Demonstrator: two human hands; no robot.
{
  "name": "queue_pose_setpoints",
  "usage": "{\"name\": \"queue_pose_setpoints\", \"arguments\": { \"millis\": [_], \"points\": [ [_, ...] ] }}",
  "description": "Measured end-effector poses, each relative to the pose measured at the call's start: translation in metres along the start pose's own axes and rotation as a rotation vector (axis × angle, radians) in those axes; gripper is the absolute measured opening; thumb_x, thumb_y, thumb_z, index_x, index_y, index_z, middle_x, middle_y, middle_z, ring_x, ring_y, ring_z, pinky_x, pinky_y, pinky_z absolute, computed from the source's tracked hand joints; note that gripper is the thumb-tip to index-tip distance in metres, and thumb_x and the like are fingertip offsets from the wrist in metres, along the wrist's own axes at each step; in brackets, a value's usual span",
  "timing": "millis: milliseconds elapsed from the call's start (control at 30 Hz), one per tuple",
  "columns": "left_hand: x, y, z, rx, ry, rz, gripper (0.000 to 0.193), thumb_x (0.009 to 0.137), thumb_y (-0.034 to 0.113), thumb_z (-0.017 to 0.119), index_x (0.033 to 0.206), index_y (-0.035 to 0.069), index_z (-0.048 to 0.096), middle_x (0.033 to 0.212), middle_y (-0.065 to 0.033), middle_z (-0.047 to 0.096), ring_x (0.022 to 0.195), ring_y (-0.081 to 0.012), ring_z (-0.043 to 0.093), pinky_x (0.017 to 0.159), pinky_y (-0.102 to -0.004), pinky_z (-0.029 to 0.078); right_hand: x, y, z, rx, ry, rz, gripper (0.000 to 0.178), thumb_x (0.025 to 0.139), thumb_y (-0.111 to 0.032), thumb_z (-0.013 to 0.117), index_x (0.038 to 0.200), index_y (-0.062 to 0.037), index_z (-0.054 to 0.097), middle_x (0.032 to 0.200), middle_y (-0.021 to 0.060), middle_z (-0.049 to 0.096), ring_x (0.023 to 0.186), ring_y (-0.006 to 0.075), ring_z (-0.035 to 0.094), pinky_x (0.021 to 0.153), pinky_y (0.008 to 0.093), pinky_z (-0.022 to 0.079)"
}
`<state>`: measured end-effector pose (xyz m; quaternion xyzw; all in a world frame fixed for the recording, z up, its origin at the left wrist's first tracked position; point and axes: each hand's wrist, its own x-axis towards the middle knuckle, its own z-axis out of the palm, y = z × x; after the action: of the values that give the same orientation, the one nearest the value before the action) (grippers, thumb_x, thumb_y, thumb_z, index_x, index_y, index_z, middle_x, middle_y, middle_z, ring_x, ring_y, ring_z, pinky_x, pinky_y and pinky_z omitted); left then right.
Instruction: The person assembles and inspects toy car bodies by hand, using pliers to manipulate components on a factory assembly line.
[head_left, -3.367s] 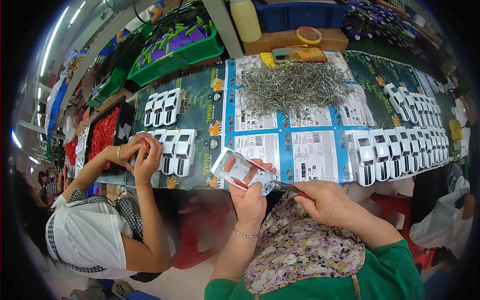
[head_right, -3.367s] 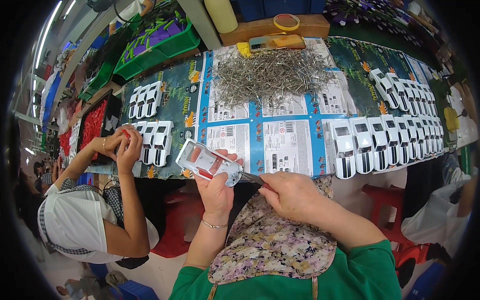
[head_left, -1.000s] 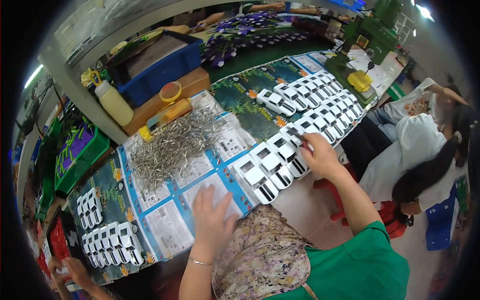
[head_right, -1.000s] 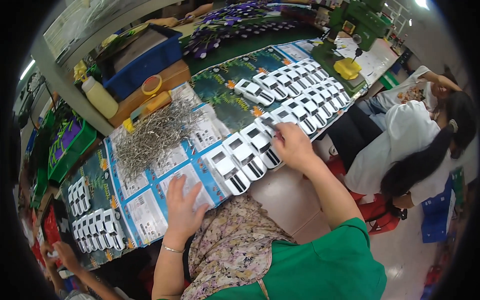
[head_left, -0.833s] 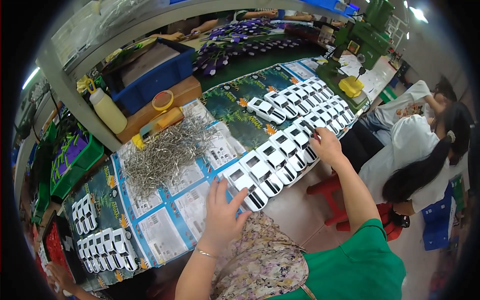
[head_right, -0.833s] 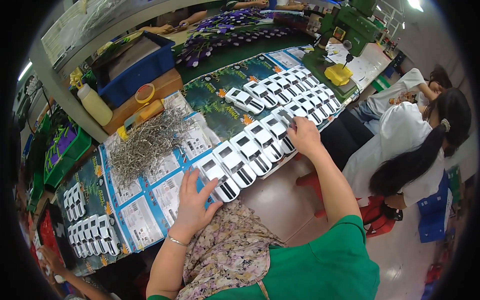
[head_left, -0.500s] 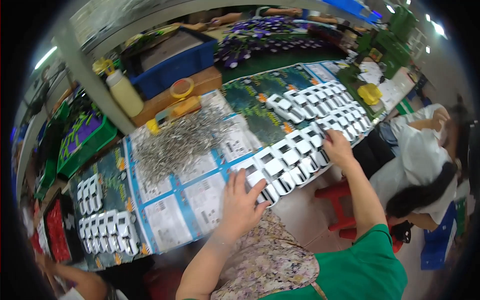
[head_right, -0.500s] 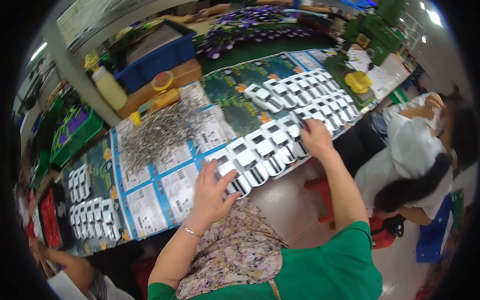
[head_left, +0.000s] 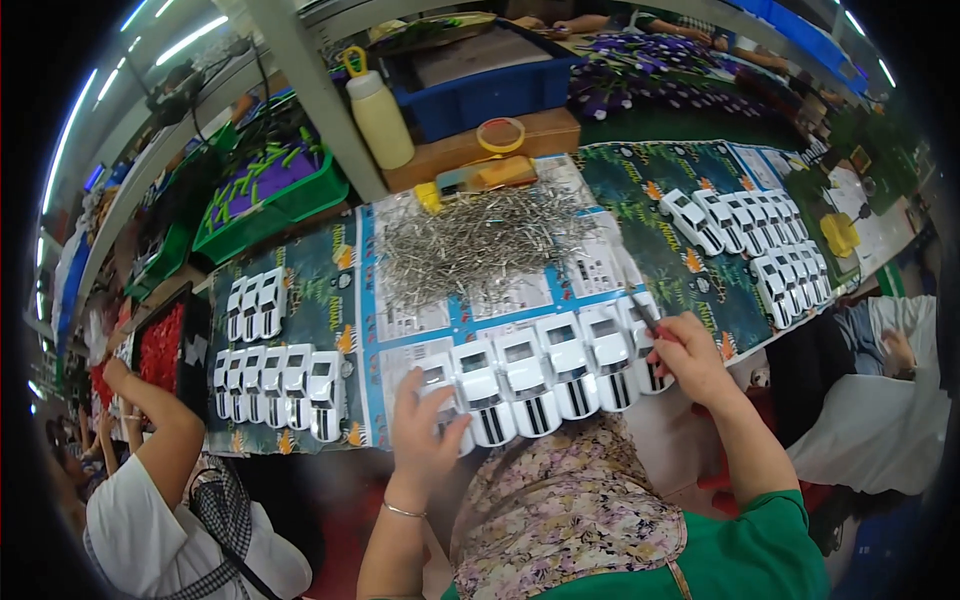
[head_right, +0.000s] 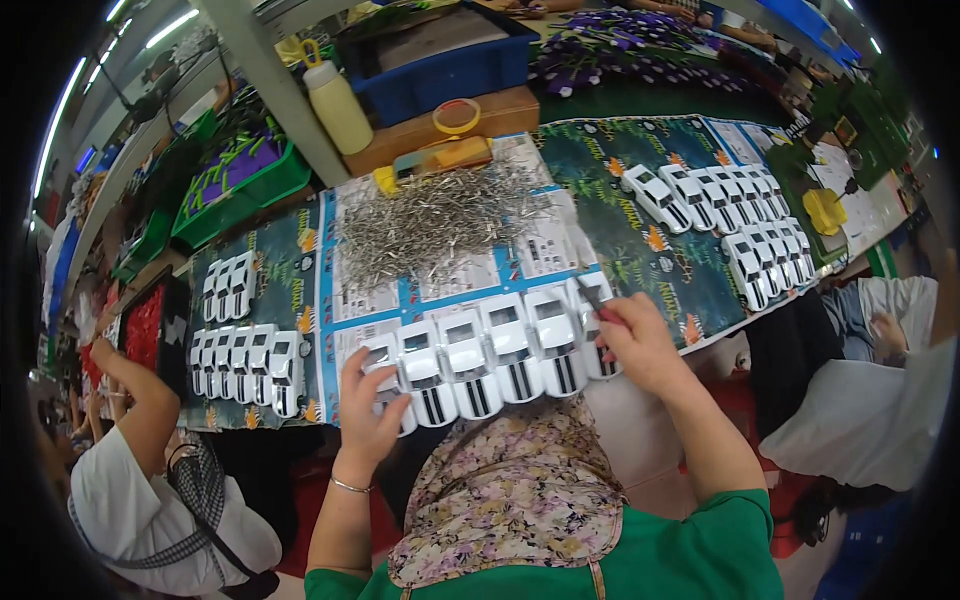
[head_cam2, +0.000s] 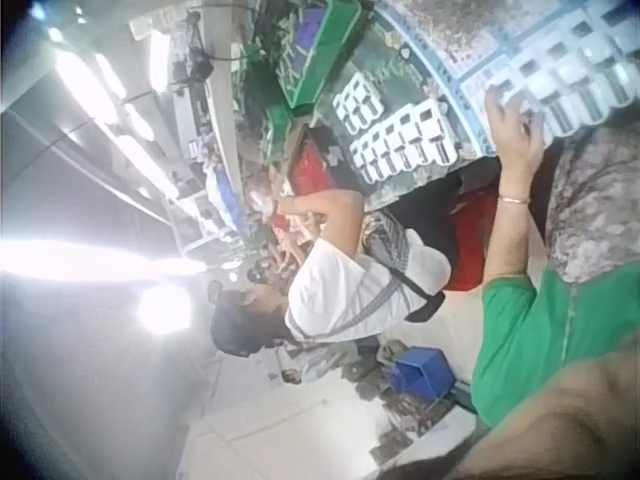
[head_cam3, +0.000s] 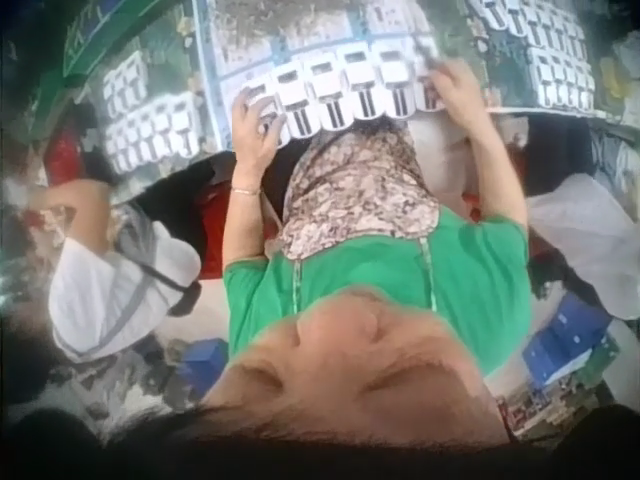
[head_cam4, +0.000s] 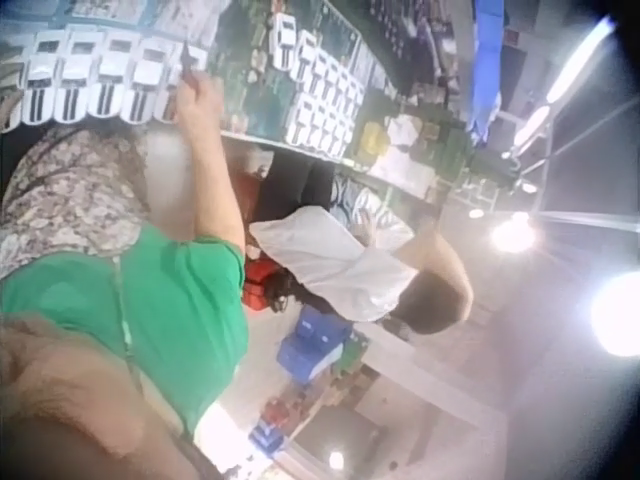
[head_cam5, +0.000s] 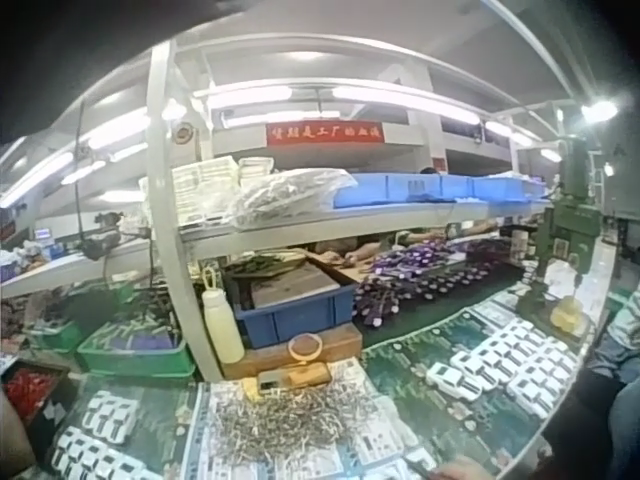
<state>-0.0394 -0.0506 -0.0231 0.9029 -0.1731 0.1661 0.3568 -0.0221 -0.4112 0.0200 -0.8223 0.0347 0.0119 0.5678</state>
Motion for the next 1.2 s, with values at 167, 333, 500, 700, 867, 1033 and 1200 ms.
{"name": "queue_pose_setpoints", "arguments": {
  "millis": [167, 333, 500, 700, 867, 1033, 1200],
  "points": [
    [-0.01, -0.036, -0.034, 0.077, 0.199, -0.178, 0.046, 0.07, 0.015, 0.076, 0.111, 0.004, 0.059, 0.122, -0.0256, 0.048, 0.112, -0.0421, 0.05, 0.095, -0.0431, 0.042, 0.008, -0.029, 0.034, -0.231, -0.3, -0.114, 0.022, 0.085, -0.014, 0.054, 0.097, 0.0038, 0.061, 0.089, 0.0118, 0.05, 0.073, 0.0196, 0.06, 0.061, 0.0299, 0.05],
    [-0.014, -0.028, -0.053, 0.435, 0.152, -0.206, 0.047, 0.073, 0.021, 0.075, 0.116, 0.007, 0.059, 0.1, -0.019, 0.054, 0.091, -0.0377, 0.055, 0.079, -0.0428, 0.047, 0.022, -0.067, 0.046, -0.787, -0.384, -0.284, 0.024, 0.081, -0.021, 0.059, 0.091, 0.0005, 0.061, 0.086, 0.0175, 0.059, 0.084, 0.0369, 0.058, 0.072, 0.0436, 0.047],
    [-0.012, -0.029, -0.054, 0.418, 0.107, -0.273, 0.044, 0.078, 0.022, 0.07, 0.118, 0.009, 0.059, 0.086, -0.0152, 0.056, 0.07, -0.0315, 0.059, 0.061, -0.038, 0.049, 0.053, -0.084, 0.083, -0.905, -0.305, -0.593, 0.017, 0.079, -0.015, 0.057, 0.089, -0.0013, 0.061, 0.089, 0.0162, 0.061, 0.085, 0.0356, 0.059, 0.077, 0.044, 0.047],
    [-0.02, -0.047, -0.057, -0.524, 0.337, -0.487, 0.039, 0.088, 0.006, 0.052, 0.127, 0.001, 0.048, 0.109, -0.0156, 0.061, 0.086, -0.0205, 0.062, 0.072, -0.0293, 0.05, 0.083, -0.097, 0.137, -1.123, -0.441, -0.741, 0.017, 0.07, -0.008, 0.058, 0.085, -0.0008, 0.063, 0.087, 0.0146, 0.062, 0.083, 0.0311, 0.06, 0.075, 0.041, 0.047],
    [-0.016, -0.027, -0.064, -1.304, 0.511, -0.685, 0.041, 0.096, 0.013, 0.044, 0.135, 0.002, 0.037, 0.111, -0.0132, 0.06, 0.09, -0.0176, 0.061, 0.075, -0.0309, 0.052, 0.084, -0.106, 0.151, -1.259, -0.463, -0.8, 0.017, 0.068, -0.008, 0.058, 0.082, -0.0017, 0.063, 0.084, 0.0134, 0.063, 0.082, 0.0292, 0.061, 0.074, 0.0398, 0.048],
    [-0.014, -0.014, -0.06, -1.543, 0.453, -0.559, 0.046, 0.098, 0.026, 0.035, 0.139, 0.004, 0.036, 0.105, -0.0151, 0.062, 0.079, -0.0249, 0.063, 0.065, -0.0355, 0.052, 0.087, -0.097, 0.15, -1.259, -0.487, -0.794, 0.018, 0.069, -0.007, 0.058, 0.084, -0.0008, 0.063, 0.083, 0.0136, 0.064, 0.08, 0.0308, 0.063, 0.07, 0.0405, 0.05],
    [-0.012, -0.014, -0.047, -1.408, 0.351, -0.342, 0.074, 0.076, 0.021, 0.064, 0.14, 0.0, 0.032, 0.119, -0.0215, 0.056, 0.082, -0.0284, 0.063, 0.069, -0.0368, 0.052, 0.075, -0.099, 0.141, -0.819, -0.351, -0.555, 0.015, 0.081, -0.011, 0.056, 0.091, -0.0015, 0.061, 0.083, 0.0173, 0.062, 0.079, 0.0355, 0.062, 0.071, 0.0431, 0.049]
  ]
}}
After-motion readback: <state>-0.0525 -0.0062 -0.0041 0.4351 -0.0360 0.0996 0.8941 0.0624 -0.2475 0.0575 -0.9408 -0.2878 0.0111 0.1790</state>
